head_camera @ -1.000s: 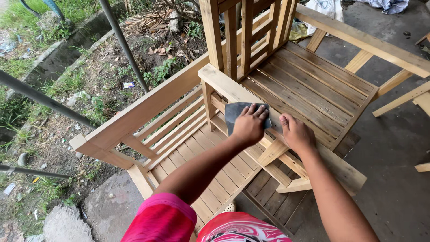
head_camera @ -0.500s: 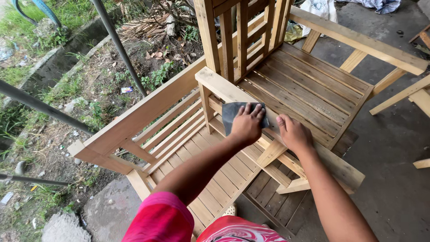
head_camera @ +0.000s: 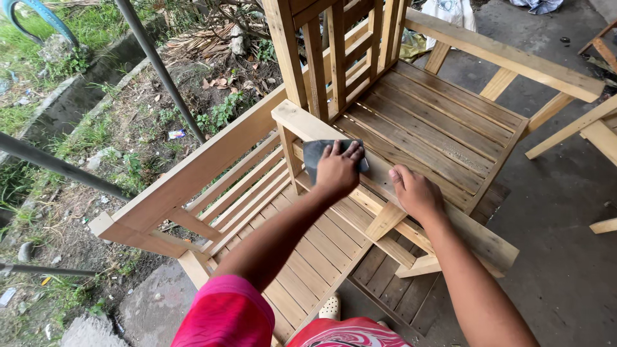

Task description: The person sands a wooden chair with a sanding block, smoothing the seat, armrests, and side rails. The person uses both hands to hold the sanding block and the chair while working on different parts of the chair.

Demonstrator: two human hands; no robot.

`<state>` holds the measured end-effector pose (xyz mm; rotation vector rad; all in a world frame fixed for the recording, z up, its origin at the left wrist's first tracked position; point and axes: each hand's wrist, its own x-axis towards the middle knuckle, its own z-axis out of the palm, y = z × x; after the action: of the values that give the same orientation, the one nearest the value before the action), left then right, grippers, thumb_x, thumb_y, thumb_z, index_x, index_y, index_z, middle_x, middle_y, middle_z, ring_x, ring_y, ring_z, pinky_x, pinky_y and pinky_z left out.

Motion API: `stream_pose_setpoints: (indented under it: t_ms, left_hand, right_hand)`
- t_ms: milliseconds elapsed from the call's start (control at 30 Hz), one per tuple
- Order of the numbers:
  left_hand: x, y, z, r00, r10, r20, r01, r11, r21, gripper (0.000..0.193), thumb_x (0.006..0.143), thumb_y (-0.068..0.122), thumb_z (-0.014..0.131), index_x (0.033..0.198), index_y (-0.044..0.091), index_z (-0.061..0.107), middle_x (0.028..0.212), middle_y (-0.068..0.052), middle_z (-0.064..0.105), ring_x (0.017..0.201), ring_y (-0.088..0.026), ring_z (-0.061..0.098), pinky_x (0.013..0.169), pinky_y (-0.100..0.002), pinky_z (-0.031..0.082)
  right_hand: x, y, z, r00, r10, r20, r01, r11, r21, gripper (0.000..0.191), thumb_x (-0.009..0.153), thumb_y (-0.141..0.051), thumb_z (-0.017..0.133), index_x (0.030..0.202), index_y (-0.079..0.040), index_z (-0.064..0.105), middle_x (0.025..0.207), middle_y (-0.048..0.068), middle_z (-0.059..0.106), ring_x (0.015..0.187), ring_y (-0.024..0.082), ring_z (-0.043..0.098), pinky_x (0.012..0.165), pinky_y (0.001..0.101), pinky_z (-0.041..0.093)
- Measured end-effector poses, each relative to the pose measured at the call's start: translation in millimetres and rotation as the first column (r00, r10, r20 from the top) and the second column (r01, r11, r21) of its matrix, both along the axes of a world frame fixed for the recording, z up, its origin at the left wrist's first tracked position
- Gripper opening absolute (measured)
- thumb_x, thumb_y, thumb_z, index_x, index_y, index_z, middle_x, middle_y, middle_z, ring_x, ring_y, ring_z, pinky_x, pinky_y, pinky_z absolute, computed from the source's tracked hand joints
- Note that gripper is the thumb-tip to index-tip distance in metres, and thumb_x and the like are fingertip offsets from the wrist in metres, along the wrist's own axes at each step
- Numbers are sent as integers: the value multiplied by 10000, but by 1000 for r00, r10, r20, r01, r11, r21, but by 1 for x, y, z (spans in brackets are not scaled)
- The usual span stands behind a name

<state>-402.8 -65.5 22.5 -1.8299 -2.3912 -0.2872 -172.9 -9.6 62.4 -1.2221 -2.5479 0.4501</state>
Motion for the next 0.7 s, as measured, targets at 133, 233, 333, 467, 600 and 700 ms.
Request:
stream_pose_setpoints:
  t_ms: [133, 233, 333, 467, 600, 700]
  left_hand:
    - [-55, 5, 19, 982, 182, 48, -173, 974, -144, 494, 1033, 272, 399, 1511, 345, 499, 1529, 34, 520, 1424, -236, 497, 1233, -605, 268]
    - [-83, 16, 26, 968, 250, 28, -248, 966, -76, 513, 982, 288, 397, 1485, 305, 495, 1590, 44, 446, 1381, -338, 448, 1145, -647, 250]
    - [-45, 17, 11, 964, 266, 7, -265, 963, -48, 533, 1062, 245, 429, 1567, 88, 495, 1380, -192, 640, 1380, -372, 525, 1225, -590, 283]
    - [25, 0, -12, 994, -105, -38, 112, 923, 369, 538, 847, 223, 483, 1373, 131, 545, 1424, -135, 633, 1302, -437, 518, 1110, -588, 310]
    - [-35, -4, 11, 987, 150, 57, -147, 987, -60, 514, 977, 205, 446, 1483, 180, 537, 1338, -120, 663, 1380, -258, 526, 1206, -592, 288]
    - [-88, 8, 28, 951, 285, 118, -286, 958, -11, 504, 892, 200, 476, 1389, 250, 549, 1504, 19, 530, 1367, -308, 452, 1110, -693, 255]
  right_hand:
    - [2, -2, 1, 1000, 5, -26, -6, 1000, -11, 409, 1050, -499, 407, 1186, -190, 638, 939, 158, 747, 896, 452, 683, 748, 557, 525]
    - [3, -2, 1, 999, -8, 41, 9, 1000, -25, 417, 1071, -510, 396, 1167, -181, 632, 928, 150, 751, 905, 438, 694, 762, 552, 527]
    - [2, 0, 2, 1000, -5, 6, 5, 1000, -22, 408, 1061, -506, 408, 1181, -190, 635, 933, 162, 744, 906, 450, 683, 758, 552, 523]
    - [-1, 3, 1, 1000, 4, 6, -4, 999, -32, 406, 1049, -498, 418, 1175, -174, 627, 965, 166, 744, 905, 454, 683, 750, 557, 523]
    - [2, 4, -1, 999, 22, 31, -21, 1000, -13, 396, 1039, -483, 434, 1190, -164, 615, 959, 174, 750, 917, 453, 689, 761, 562, 527]
    - [4, 5, -1, 999, 29, 34, -29, 1000, -5, 384, 1033, -468, 450, 1201, -161, 609, 951, 184, 748, 907, 458, 690, 761, 567, 527]
